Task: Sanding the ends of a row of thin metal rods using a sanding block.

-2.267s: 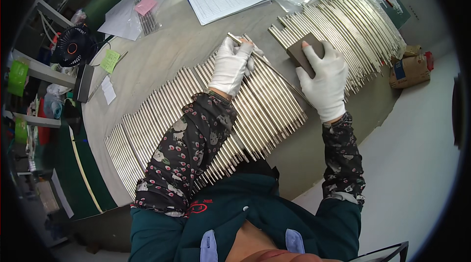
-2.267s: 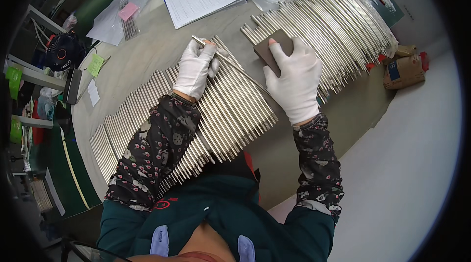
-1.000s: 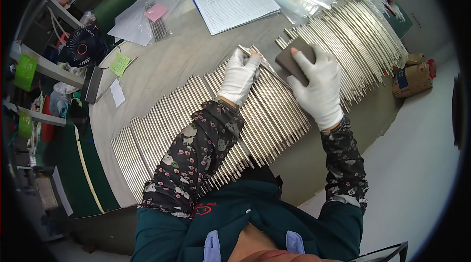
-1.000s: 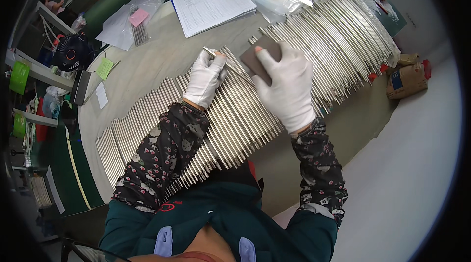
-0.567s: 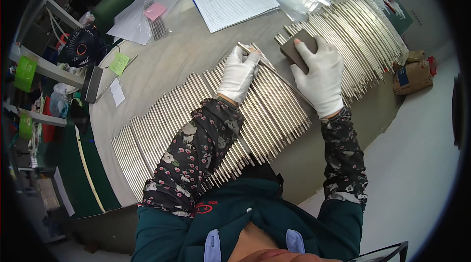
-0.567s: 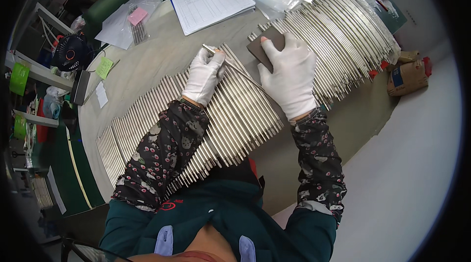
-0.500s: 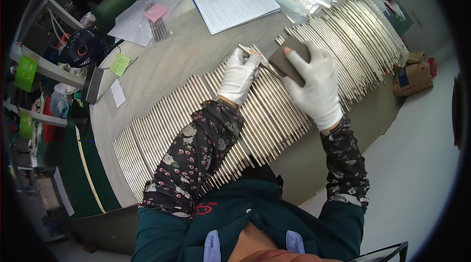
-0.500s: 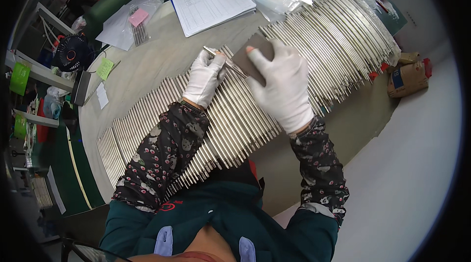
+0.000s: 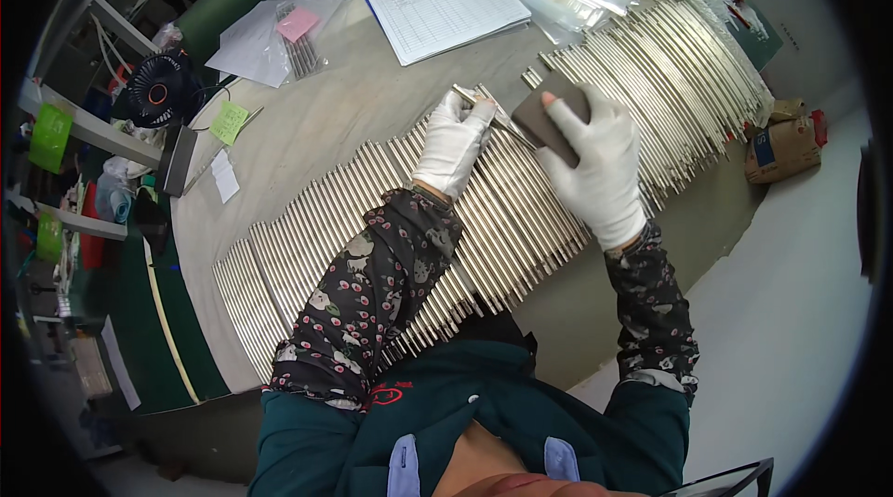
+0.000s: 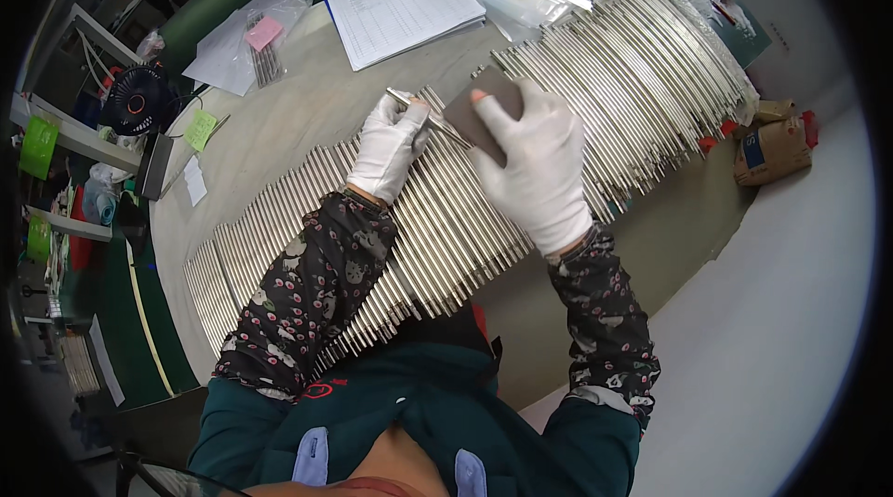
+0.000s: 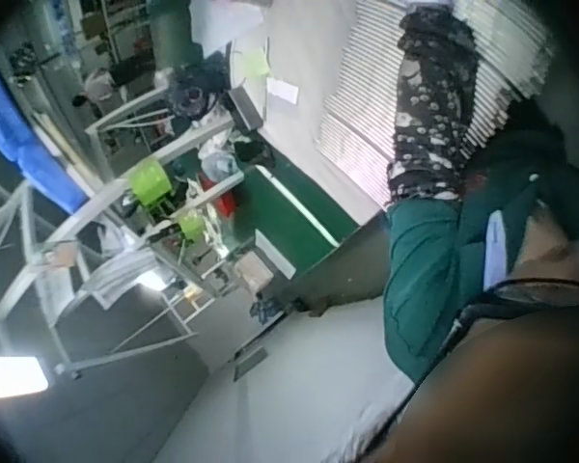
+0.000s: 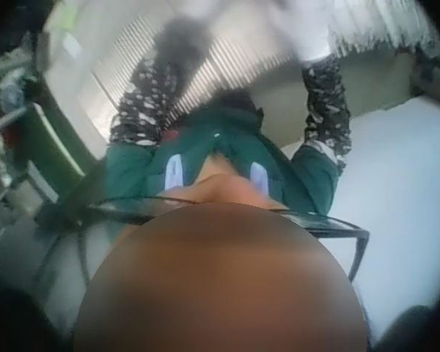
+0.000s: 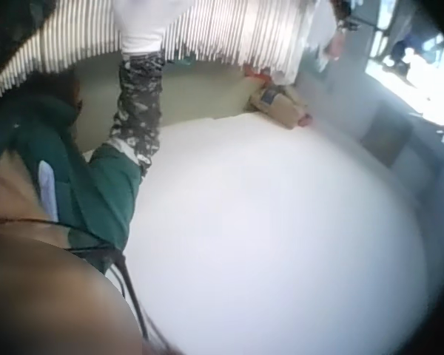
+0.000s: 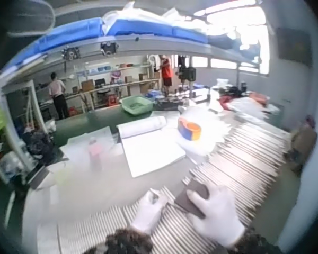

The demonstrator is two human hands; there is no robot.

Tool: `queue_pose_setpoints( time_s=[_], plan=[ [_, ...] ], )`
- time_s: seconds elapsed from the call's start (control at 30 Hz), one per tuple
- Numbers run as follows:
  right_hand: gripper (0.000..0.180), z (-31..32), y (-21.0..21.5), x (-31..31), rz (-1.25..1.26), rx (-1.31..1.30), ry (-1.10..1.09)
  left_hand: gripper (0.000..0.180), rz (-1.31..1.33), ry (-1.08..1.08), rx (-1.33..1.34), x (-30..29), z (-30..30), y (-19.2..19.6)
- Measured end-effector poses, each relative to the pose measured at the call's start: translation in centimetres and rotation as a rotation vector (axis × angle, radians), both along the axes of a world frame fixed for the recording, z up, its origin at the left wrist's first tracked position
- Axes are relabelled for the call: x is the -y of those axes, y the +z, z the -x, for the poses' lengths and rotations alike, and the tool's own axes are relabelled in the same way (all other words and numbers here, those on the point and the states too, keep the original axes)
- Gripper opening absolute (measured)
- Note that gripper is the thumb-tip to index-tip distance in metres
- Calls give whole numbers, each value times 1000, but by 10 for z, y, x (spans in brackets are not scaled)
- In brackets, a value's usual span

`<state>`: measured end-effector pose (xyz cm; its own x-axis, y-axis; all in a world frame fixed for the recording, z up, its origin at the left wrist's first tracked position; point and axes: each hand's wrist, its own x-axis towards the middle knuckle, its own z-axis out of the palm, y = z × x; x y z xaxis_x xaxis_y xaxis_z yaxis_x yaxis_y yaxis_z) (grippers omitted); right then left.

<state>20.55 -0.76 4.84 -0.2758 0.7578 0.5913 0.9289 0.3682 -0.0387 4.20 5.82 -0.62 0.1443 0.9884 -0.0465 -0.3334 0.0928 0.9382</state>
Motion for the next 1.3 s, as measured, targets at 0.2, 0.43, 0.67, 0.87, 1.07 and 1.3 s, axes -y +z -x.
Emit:
queue_pose_setpoints(
  time_s=[0.2,0.43,0.67,0.87,1.07,1.3],
  plan=[
    [47,-13,0,-14,-11,61,-255,17,-13,-24,-45,-3,3,1],
    [47,-21,-8,-6,-40,98,-211,19,-41,-21,-120,-2,-2,-11],
    [50,-12,-16,-2,27,144,-262,16,-123,-7,-91,-8,-7,-12],
    [54,2,-15,10,51,101,-29,16,-136,12,-124,-11,-5,-20],
    [54,19,-1,14,79,86,190,27,-127,42,-72,-7,-4,-18],
    [54,15,0,11,79,79,191,20,-91,-15,-49,-7,-6,-22]
  ],
)
